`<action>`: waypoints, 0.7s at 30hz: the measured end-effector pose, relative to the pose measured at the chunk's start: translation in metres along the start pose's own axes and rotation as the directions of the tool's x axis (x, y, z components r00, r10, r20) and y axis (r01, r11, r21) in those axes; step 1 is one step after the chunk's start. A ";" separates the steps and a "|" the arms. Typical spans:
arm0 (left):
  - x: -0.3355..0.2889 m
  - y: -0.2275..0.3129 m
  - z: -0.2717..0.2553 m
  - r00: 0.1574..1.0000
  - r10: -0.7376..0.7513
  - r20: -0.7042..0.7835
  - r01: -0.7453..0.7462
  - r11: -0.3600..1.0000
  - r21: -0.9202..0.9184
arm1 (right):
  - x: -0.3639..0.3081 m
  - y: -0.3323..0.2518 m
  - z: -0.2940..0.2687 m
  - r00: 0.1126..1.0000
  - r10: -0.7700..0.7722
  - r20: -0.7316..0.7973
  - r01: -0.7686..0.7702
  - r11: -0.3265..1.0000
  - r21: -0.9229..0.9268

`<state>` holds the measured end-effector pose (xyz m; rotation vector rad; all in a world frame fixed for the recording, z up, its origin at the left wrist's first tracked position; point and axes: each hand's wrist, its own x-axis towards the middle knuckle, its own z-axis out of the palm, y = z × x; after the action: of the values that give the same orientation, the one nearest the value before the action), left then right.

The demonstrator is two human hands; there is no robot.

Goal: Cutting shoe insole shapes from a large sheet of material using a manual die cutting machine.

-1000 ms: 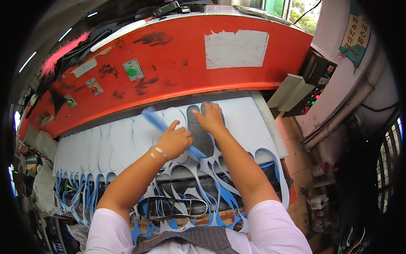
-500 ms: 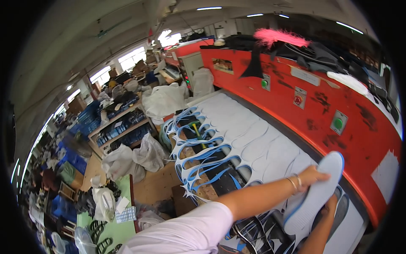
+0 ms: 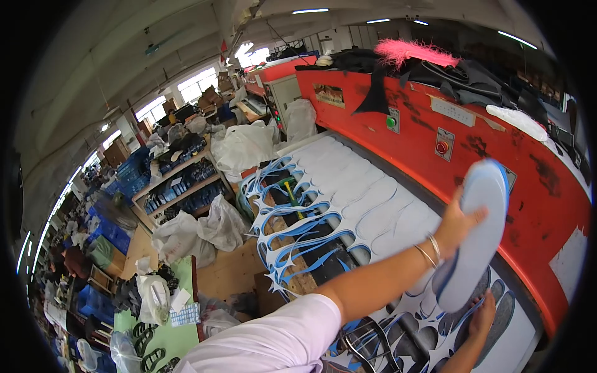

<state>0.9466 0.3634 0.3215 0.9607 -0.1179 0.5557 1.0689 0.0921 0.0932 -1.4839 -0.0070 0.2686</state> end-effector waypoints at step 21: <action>-0.022 -0.050 -0.081 0.134 -0.789 0.600 -0.991 -0.110 0.076 | -0.057 -0.039 0.159 0.941 0.235 0.243 -0.297 0.918 0.263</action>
<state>0.9409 0.3975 0.2305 3.1714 -1.6471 -0.0042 0.9932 0.2347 0.1557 -1.1497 0.0679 0.6209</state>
